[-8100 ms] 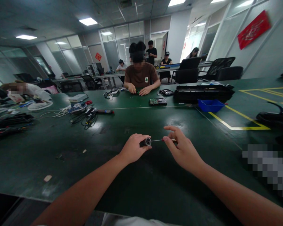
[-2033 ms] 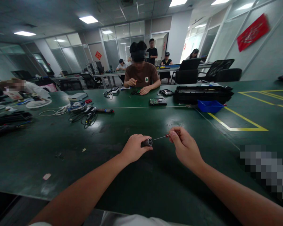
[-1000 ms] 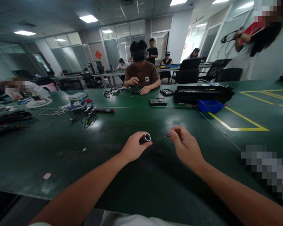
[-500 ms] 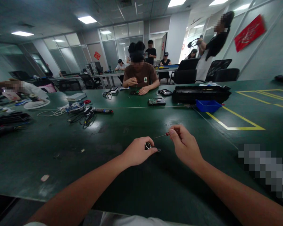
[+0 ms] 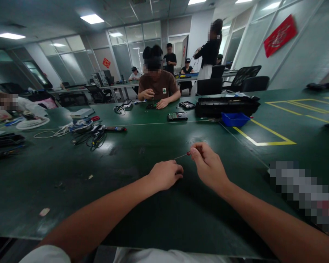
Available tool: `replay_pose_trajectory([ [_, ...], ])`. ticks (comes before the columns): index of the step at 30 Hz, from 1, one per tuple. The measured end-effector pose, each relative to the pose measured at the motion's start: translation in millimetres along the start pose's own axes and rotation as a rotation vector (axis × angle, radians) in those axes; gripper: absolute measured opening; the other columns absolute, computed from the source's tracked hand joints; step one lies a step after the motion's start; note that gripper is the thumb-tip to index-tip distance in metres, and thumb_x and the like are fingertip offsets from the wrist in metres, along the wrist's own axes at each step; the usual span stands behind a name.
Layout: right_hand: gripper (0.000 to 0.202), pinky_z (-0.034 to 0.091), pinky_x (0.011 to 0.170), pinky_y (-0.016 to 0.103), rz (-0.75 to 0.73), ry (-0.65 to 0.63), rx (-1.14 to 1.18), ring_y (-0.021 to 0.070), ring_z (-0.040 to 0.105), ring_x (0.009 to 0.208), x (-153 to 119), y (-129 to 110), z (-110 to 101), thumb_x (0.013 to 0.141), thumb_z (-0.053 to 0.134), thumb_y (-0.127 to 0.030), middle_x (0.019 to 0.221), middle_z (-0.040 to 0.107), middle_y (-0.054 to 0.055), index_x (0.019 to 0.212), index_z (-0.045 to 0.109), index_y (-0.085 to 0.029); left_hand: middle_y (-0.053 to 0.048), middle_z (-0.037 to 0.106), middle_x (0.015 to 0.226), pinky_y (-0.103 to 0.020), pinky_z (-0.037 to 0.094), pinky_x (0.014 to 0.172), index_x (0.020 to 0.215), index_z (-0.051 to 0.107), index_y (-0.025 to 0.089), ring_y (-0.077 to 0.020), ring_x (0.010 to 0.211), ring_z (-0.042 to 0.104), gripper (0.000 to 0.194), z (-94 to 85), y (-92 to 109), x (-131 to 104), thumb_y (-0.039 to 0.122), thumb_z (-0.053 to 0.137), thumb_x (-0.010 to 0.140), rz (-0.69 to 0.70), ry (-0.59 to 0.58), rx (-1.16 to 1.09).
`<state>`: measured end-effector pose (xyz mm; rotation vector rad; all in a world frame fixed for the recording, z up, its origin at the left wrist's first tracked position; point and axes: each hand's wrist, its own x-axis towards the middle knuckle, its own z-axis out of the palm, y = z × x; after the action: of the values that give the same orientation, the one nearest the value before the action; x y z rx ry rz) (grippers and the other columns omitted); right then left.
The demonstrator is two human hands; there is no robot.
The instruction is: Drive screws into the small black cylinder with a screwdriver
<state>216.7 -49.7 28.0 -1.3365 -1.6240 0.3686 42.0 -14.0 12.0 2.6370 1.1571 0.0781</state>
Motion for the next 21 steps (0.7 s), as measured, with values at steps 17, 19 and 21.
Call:
replay_pose_trajectory([
  [17,0.023,0.044,0.064,0.031,0.014,-0.079,0.013,0.0185,0.061,0.072,1.9,-0.9,2.7,0.099,0.043,-0.038,0.081,0.065,0.003,0.094,0.058,-0.021,-0.003,0.060,0.080,-0.022,0.039,0.055,0.108,0.069,0.015,-0.0117,0.064,0.053,0.034,-54.2,-117.1,-71.9,0.034,0.069,0.080,-0.455,0.430,-1.087],
  [19,0.022,0.044,0.066,0.032,0.014,-0.083,0.017,0.0188,0.062,0.073,1.9,-0.8,3.7,0.099,0.043,-0.038,0.081,0.065,0.003,0.094,0.057,-0.021,-0.003,0.059,0.086,-0.021,0.041,0.054,0.106,0.066,0.014,-0.0114,0.065,0.053,0.031,-61.2,-136.1,-88.4,0.030,0.071,0.080,-0.507,0.557,-1.265],
  [21,0.022,0.044,0.065,0.032,0.011,-0.093,0.017,0.0190,0.062,0.074,1.5,-0.4,4.5,0.099,0.043,-0.038,0.081,0.065,0.003,0.095,0.057,-0.021,-0.001,0.056,0.084,-0.021,0.043,0.053,0.103,0.063,0.014,-0.0105,0.062,0.051,0.024,-68.7,-152.3,-107.0,0.026,0.069,0.082,-0.535,0.643,-1.387],
])
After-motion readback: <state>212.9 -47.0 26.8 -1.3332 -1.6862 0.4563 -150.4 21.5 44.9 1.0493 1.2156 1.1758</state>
